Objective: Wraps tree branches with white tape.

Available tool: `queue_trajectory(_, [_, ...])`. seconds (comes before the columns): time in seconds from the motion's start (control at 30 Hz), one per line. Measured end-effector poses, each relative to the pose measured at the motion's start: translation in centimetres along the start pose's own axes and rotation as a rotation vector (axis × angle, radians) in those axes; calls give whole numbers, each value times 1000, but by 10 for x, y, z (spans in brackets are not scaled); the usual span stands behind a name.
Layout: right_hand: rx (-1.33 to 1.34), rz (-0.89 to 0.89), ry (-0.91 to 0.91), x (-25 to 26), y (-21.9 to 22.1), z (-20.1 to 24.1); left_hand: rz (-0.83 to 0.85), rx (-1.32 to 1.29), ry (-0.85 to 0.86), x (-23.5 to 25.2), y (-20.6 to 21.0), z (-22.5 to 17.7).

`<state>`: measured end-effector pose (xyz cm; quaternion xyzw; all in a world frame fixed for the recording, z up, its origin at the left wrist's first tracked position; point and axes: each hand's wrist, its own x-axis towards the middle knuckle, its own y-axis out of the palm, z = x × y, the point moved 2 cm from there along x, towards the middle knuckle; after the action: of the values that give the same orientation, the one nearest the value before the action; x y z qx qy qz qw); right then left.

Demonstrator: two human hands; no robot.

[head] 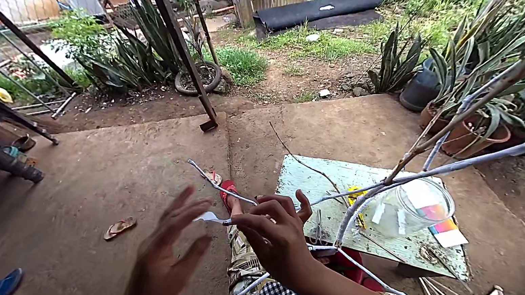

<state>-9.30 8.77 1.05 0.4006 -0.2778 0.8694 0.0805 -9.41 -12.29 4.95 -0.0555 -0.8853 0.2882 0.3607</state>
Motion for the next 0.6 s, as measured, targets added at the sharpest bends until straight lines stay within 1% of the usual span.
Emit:
queue_trajectory(0.03, [11,7,15,1,0,1,46,28,16,3,9,-1])
queue_trajectory(0.07, [20,16,25,1,-1,1,56,48,22,6,16,0])
queue_trajectory(0.13, [27,35,36,1,-2,1,35,73,26,11,20,5])
queue_trajectory(0.33, [21,73,54,4,-6,2,1,70,2,10,18,8])
queue_trajectory(0.6, [18,92,44,8,-3,1,-27,0,-39,-9,16,2])
